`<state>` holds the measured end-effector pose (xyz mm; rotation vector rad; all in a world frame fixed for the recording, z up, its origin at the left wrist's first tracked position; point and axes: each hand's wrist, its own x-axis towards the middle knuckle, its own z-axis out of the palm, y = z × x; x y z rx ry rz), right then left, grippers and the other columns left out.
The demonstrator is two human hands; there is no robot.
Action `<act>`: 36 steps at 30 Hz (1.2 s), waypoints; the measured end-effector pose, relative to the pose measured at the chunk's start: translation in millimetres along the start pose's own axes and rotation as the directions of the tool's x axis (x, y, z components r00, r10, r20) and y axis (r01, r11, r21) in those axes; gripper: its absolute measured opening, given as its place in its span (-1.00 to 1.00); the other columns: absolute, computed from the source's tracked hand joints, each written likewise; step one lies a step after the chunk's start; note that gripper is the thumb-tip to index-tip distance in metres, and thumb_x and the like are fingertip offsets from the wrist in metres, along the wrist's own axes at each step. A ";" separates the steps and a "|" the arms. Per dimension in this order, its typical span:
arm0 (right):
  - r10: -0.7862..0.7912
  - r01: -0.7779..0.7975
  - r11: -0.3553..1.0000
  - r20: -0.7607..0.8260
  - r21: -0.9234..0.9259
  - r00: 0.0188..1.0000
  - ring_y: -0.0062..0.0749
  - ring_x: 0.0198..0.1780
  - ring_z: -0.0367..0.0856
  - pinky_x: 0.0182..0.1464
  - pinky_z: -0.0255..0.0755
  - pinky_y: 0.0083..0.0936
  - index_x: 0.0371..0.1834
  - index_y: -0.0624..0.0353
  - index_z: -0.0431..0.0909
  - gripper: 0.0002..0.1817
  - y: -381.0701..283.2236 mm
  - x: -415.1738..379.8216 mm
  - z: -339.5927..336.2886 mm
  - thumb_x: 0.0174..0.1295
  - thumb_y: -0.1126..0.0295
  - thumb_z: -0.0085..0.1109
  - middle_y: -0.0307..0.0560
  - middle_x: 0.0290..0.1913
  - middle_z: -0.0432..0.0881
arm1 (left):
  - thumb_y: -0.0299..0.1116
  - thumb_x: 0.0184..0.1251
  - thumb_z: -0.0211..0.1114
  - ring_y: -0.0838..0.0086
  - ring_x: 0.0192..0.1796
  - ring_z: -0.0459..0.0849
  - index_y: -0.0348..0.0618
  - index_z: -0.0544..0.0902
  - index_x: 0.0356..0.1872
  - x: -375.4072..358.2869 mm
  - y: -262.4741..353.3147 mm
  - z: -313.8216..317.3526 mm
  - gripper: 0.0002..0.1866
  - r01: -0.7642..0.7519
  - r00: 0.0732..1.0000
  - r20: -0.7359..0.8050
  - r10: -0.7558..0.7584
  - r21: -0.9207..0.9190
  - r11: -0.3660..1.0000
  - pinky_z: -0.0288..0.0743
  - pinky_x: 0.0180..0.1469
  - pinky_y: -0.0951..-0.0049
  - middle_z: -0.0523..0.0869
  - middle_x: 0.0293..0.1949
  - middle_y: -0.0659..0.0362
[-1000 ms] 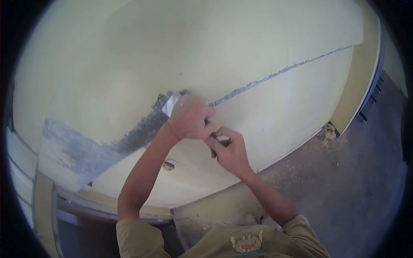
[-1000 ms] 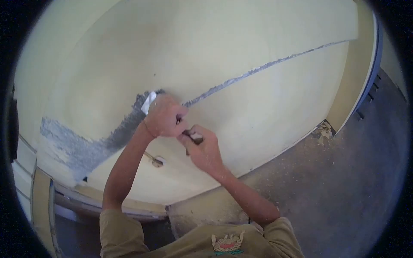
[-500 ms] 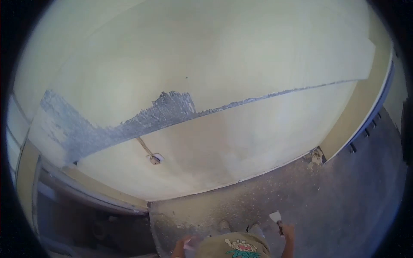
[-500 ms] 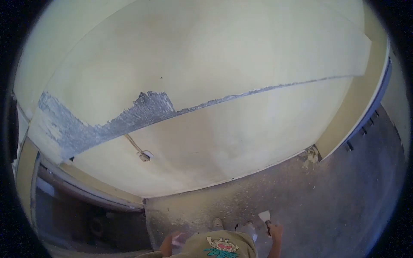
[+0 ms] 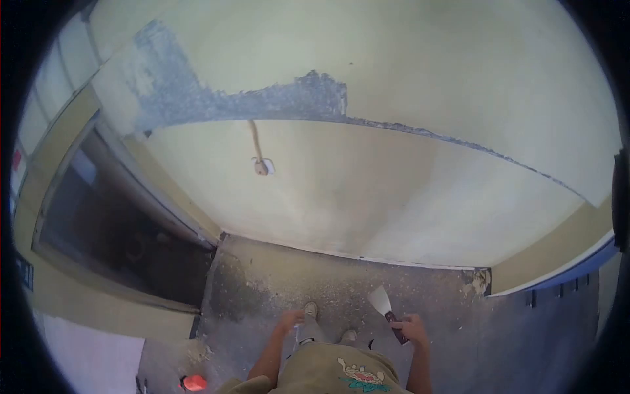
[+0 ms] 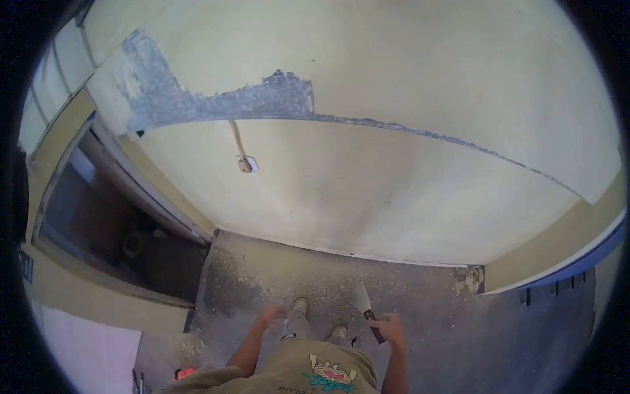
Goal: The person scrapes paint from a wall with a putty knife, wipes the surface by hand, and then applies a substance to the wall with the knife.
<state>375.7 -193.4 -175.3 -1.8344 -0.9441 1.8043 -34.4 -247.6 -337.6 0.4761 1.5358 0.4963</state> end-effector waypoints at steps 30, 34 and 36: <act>-0.896 0.936 0.349 -0.306 -0.038 0.321 -0.71 -0.60 0.40 -0.58 0.24 -0.68 -0.35 0.25 0.44 -0.75 -326.3 -16.7 115.2 0.39 0.29 0.12 -0.23 -0.60 0.52 | -0.26 0.59 -0.12 0.52 -0.55 0.57 -0.13 0.21 0.19 -182.4 348.9 130.1 -0.70 -0.696 0.474 0.188 0.860 -0.519 0.497 0.46 -0.55 0.53 0.58 -0.43 0.13; -0.889 0.935 0.343 -0.353 -0.088 0.292 -0.74 -0.54 0.34 -0.54 0.16 -0.64 -0.27 0.29 0.41 -0.83 -373.7 -9.4 141.3 0.38 0.39 0.08 -0.15 -0.56 0.57 | -0.28 0.58 -0.12 0.50 -0.65 0.53 -0.17 0.18 0.19 -159.0 379.8 116.1 -0.70 -0.713 0.437 0.269 0.858 -0.477 0.513 0.43 -0.59 0.52 0.54 -0.54 0.10; -0.875 0.917 0.380 -0.367 -0.121 0.315 -0.73 -0.55 0.42 -0.55 0.18 -0.66 -0.25 0.24 0.43 -0.84 -382.0 7.8 141.1 0.38 0.36 0.11 -0.14 -0.60 0.59 | -0.27 0.59 -0.13 0.51 -0.66 0.52 -0.18 0.18 0.18 -153.4 393.2 107.8 -0.70 -0.742 0.428 0.264 0.864 -0.443 0.503 0.43 -0.60 0.52 0.53 -0.54 0.11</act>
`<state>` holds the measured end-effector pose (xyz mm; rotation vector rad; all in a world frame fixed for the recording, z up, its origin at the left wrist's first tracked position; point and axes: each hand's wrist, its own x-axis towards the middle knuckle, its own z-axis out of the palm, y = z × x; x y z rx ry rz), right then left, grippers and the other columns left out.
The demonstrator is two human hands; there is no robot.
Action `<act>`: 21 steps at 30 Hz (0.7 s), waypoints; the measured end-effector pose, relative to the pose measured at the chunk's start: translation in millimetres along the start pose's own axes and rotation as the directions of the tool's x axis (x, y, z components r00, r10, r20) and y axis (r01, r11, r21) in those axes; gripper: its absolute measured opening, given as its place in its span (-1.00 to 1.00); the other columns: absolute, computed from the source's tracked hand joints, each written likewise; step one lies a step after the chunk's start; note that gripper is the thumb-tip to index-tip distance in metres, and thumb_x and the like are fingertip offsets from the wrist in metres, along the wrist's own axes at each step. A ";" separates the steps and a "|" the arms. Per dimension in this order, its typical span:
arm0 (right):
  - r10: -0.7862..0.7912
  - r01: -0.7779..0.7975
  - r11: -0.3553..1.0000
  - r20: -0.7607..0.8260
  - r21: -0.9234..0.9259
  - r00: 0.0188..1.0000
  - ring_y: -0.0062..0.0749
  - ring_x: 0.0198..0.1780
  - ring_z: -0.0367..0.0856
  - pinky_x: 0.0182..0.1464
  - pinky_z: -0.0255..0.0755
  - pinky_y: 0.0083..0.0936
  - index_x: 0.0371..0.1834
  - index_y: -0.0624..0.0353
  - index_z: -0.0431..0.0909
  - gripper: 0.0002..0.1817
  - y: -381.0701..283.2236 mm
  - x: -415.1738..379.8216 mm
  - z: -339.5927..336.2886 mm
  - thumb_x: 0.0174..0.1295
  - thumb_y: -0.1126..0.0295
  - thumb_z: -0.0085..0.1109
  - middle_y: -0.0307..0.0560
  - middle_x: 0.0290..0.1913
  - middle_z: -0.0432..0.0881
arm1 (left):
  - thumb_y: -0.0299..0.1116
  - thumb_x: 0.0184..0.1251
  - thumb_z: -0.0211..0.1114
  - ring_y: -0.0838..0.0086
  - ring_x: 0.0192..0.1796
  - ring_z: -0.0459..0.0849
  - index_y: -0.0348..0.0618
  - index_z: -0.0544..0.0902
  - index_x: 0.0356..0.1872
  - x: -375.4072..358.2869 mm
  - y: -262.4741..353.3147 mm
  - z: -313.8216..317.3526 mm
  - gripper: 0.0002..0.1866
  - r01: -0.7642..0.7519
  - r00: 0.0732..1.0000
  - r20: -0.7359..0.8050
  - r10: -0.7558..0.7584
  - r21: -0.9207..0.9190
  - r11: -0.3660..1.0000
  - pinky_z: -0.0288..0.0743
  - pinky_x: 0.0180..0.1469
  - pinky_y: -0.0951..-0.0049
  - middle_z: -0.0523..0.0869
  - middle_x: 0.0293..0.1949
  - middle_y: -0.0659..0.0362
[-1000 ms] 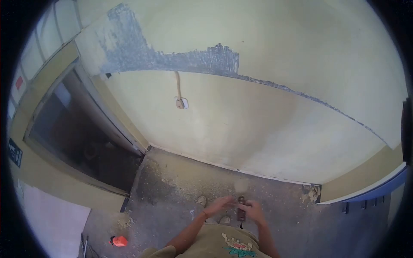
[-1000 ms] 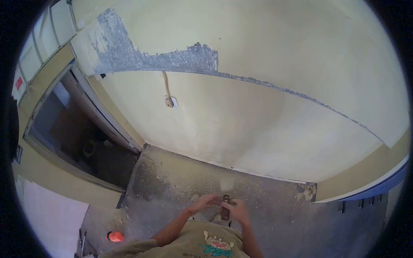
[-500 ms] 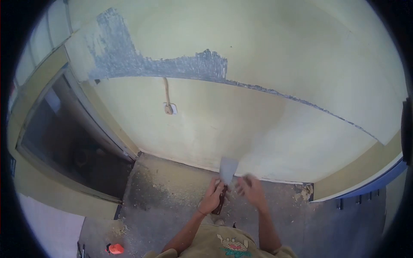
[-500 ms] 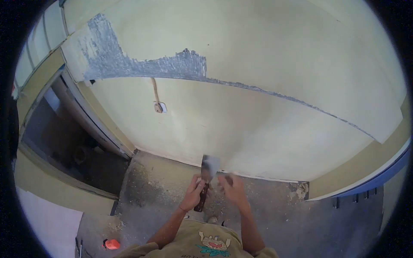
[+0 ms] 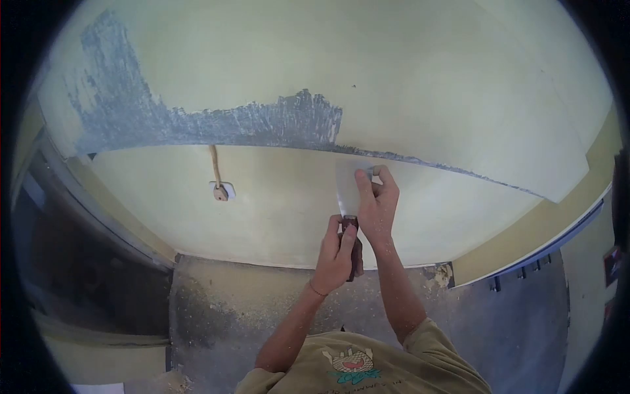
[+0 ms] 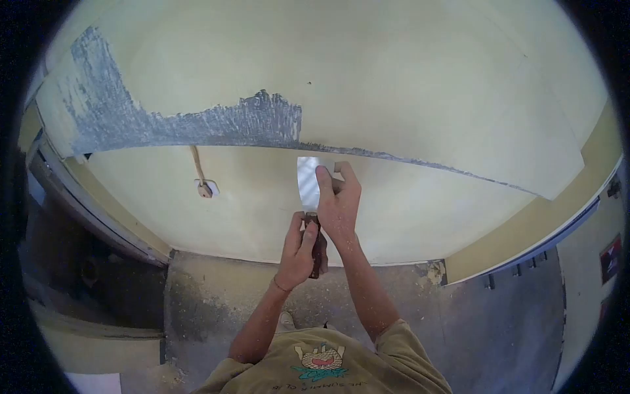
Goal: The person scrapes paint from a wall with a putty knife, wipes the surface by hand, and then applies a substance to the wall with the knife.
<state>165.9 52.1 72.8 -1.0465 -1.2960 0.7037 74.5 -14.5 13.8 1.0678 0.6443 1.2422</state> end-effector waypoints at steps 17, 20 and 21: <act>0.047 -0.003 0.974 -0.188 0.228 0.981 -0.68 -0.59 0.43 -0.55 0.29 -0.68 -0.32 0.23 0.38 -0.80 -6.2 31.6 39.1 0.34 0.40 0.20 -0.20 -0.60 0.54 | -0.19 0.56 -0.08 0.69 -0.70 0.31 -0.17 0.37 -0.18 15.2 0.9 -19.7 -0.76 -0.018 0.998 -0.055 0.016 -0.038 0.999 0.21 -0.66 0.62 0.43 -0.63 0.30; 0.032 0.011 0.972 -0.179 0.234 0.983 -0.61 -0.55 0.53 -0.51 0.39 -0.65 -0.32 0.25 0.38 -0.79 -0.8 29.7 39.7 0.33 0.40 0.20 -0.12 -0.55 0.60 | -0.19 0.56 -0.08 0.69 -0.68 0.33 -0.18 0.37 -0.18 11.0 0.3 -18.7 -0.75 0.062 0.996 -0.055 -0.068 -0.116 0.991 0.21 -0.66 0.61 0.43 -0.63 0.30; 0.011 0.042 0.962 -0.192 0.269 0.981 -0.57 -0.52 0.59 -0.49 0.44 -0.64 -0.33 0.26 0.38 -0.79 2.0 29.6 40.4 0.33 0.40 0.20 -0.07 -0.53 0.63 | -0.19 0.56 -0.08 0.68 -0.68 0.34 -0.19 0.37 -0.18 12.9 -3.5 -17.9 -0.75 0.041 0.997 -0.061 -0.046 -0.080 0.996 0.21 -0.66 0.61 0.43 -0.63 0.30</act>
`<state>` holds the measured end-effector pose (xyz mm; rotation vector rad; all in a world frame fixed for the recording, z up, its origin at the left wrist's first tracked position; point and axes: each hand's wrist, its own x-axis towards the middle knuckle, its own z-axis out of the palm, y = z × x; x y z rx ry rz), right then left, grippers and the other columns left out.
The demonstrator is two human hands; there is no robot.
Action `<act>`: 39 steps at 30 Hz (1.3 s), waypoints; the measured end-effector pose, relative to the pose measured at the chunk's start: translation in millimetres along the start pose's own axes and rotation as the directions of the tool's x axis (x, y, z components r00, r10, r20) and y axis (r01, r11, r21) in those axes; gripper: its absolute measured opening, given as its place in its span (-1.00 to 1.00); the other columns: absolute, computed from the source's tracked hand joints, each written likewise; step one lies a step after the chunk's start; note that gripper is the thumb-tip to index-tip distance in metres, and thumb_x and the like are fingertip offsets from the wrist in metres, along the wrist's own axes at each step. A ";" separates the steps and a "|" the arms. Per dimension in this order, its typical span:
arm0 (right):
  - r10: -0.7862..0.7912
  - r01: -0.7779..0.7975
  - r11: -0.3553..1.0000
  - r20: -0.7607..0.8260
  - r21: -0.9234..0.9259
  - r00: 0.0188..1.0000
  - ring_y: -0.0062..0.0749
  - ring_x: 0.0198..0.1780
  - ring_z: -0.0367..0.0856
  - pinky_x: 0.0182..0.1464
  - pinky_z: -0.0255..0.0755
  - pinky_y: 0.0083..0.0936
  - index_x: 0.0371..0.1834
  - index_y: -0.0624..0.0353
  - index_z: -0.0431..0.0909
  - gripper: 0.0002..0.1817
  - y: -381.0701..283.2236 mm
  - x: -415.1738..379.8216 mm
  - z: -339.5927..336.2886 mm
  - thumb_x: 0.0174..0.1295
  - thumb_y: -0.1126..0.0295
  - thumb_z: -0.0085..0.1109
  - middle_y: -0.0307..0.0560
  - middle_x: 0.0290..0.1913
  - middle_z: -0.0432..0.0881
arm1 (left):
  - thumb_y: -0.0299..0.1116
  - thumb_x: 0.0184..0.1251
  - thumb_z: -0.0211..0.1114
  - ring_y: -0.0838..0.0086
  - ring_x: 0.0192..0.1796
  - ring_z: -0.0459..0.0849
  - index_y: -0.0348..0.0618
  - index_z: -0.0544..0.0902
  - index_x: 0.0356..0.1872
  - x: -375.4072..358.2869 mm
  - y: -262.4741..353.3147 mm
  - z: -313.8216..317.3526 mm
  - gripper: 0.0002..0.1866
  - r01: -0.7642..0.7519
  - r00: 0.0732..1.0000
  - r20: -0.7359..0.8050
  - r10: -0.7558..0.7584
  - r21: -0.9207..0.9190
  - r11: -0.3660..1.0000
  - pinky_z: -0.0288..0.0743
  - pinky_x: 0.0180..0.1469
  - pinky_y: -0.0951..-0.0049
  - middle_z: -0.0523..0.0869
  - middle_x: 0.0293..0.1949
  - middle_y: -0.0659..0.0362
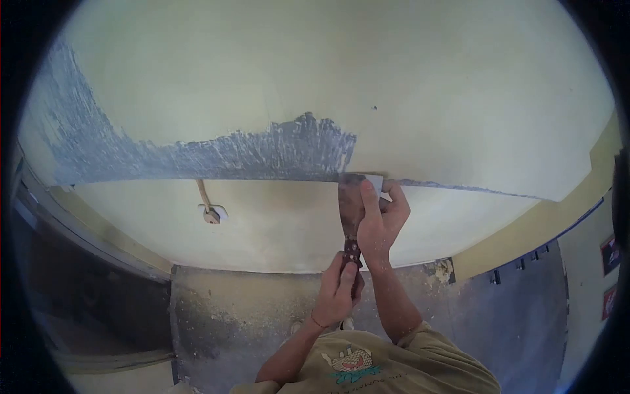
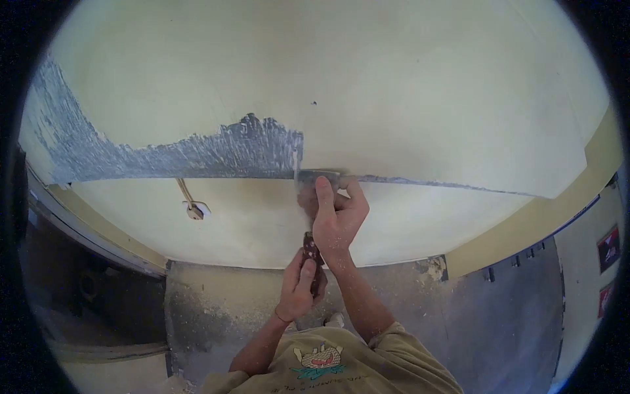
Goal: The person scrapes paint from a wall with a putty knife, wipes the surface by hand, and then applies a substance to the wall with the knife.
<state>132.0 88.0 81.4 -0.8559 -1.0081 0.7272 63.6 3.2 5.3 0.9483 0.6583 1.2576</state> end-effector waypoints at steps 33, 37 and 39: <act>0.046 -0.046 0.999 0.015 0.004 0.999 -0.67 -0.73 0.36 -0.72 0.10 -0.62 -0.44 0.28 0.42 -0.80 -16.1 16.1 -2.3 0.28 0.50 0.23 -0.20 -0.72 0.46 | -0.18 0.58 -0.12 0.69 -0.68 0.33 -0.19 0.36 -0.04 4.5 2.1 18.7 -0.72 0.006 1.000 0.006 -0.006 -0.007 1.000 0.20 -0.66 0.63 0.42 -0.63 0.30; 0.049 -0.049 0.999 -0.022 -0.004 0.999 -0.68 -0.72 0.37 -0.73 0.11 -0.61 -0.46 0.28 0.43 -0.80 -13.8 9.7 0.9 0.27 0.50 0.23 -0.20 -0.73 0.46 | -0.16 0.57 -0.11 0.69 -0.68 0.33 -0.19 0.36 -0.04 -0.9 0.6 12.0 -0.72 0.039 0.999 0.039 -0.037 -0.057 0.998 0.19 -0.67 0.63 0.42 -0.63 0.30; 0.043 -0.042 0.998 -0.026 0.039 0.999 -0.70 -0.73 0.35 -0.72 0.10 -0.62 -0.48 0.26 0.44 -0.79 -23.6 13.0 8.4 0.28 0.49 0.23 -0.21 -0.70 0.48 | -0.15 0.57 -0.11 0.70 -0.69 0.32 -0.18 0.36 -0.05 6.8 6.0 15.5 -0.72 0.012 1.000 0.017 -0.011 -0.024 1.000 0.18 -0.68 0.63 0.42 -0.63 0.30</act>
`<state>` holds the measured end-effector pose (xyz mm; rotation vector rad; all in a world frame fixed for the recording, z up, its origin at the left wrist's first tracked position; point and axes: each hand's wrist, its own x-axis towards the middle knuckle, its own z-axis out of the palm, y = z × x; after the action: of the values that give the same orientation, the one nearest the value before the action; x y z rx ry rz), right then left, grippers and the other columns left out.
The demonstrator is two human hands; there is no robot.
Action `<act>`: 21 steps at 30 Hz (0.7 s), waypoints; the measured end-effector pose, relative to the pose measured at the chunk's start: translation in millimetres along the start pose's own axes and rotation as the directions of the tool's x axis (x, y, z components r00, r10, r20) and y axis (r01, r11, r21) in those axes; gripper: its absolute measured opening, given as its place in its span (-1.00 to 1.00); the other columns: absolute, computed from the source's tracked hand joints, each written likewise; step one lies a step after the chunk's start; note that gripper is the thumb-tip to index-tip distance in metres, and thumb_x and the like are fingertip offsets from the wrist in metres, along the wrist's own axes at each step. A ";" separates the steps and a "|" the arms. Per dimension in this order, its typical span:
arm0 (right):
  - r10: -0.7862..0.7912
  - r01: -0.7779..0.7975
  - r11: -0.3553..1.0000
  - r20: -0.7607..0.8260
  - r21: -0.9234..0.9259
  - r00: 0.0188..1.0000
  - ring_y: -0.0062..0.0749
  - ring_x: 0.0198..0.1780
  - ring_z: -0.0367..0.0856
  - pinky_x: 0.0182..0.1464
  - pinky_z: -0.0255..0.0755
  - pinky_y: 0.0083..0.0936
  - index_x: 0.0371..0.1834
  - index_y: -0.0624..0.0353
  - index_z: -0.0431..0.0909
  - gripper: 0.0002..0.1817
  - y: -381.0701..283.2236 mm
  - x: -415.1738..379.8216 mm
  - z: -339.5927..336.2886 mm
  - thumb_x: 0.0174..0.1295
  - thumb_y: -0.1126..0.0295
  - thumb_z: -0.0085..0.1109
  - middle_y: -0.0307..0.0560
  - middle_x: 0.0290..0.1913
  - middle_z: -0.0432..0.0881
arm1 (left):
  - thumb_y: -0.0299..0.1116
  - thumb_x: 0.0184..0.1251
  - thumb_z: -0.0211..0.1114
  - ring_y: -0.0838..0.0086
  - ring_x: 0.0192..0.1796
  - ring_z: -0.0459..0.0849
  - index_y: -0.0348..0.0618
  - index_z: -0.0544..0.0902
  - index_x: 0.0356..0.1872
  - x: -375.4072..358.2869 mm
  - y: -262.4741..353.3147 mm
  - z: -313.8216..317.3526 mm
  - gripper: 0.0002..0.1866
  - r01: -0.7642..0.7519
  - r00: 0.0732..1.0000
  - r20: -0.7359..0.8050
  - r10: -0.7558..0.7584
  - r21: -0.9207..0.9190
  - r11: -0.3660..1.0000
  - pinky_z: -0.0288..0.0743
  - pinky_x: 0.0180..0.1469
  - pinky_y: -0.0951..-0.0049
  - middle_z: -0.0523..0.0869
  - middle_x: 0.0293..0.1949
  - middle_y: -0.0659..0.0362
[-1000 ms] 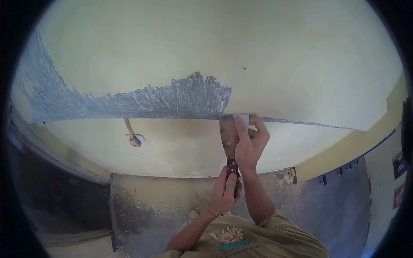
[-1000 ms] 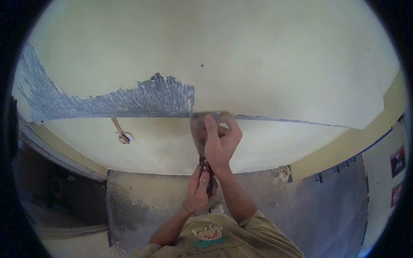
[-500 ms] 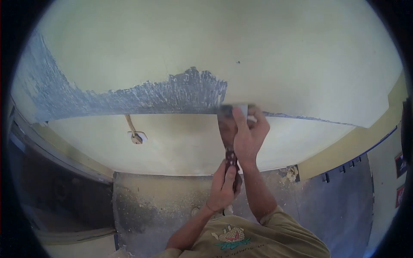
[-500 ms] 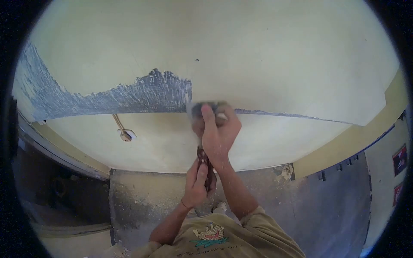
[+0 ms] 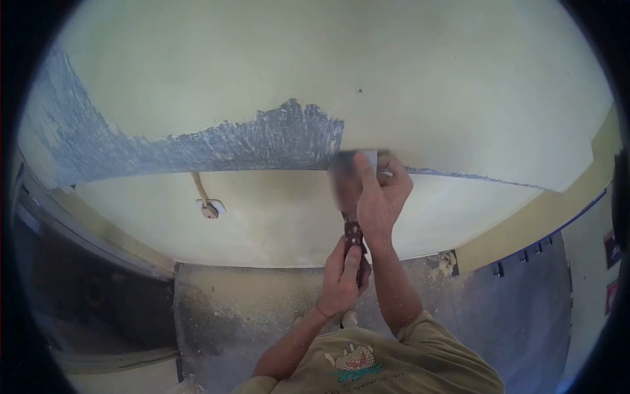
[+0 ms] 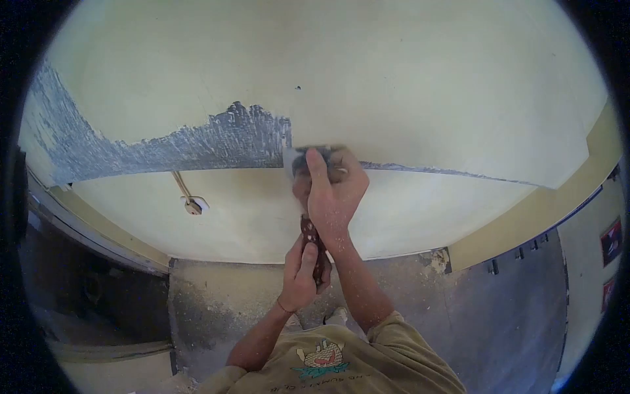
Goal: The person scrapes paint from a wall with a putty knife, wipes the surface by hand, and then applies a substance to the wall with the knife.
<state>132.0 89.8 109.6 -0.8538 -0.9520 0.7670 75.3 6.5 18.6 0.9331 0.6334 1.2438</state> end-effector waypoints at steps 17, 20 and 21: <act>-0.083 0.084 0.995 0.009 -0.054 0.996 -0.70 -0.65 0.42 -0.68 0.23 -0.63 -0.52 0.28 0.41 -0.76 -3.0 6.7 -0.4 0.29 0.49 0.21 -0.17 -0.60 0.54 | -0.14 0.57 -0.11 0.69 -0.72 0.30 -0.23 0.37 -0.03 3.7 3.4 0.1 -0.68 -0.071 0.997 0.035 0.070 0.034 0.997 0.16 -0.70 0.63 0.43 -0.66 0.29; -0.064 0.064 0.997 0.001 -0.040 0.998 -0.68 -0.66 0.42 -0.69 0.23 -0.64 -0.52 0.28 0.40 -0.75 2.9 5.1 -1.4 0.29 0.49 0.21 -0.17 -0.61 0.53 | -0.14 0.57 -0.11 0.69 -0.72 0.30 -0.23 0.37 -0.03 2.9 3.0 0.0 -0.68 -0.020 1.000 0.017 0.020 -0.021 1.000 0.16 -0.70 0.63 0.41 -0.68 0.29; -0.035 0.035 0.999 0.002 -0.014 0.999 -0.68 -0.67 0.41 -0.70 0.21 -0.64 -0.53 0.28 0.40 -0.74 7.1 3.7 -3.0 0.29 0.49 0.21 -0.18 -0.62 0.53 | -0.14 0.58 -0.11 0.69 -0.72 0.30 -0.23 0.37 -0.04 5.0 5.9 1.1 -0.68 -0.039 0.999 0.023 0.040 -0.014 0.999 0.16 -0.70 0.63 0.41 -0.68 0.29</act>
<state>134.9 95.4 103.8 -0.8465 -0.9728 0.7322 74.4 11.4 24.6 0.9516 0.5894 1.2691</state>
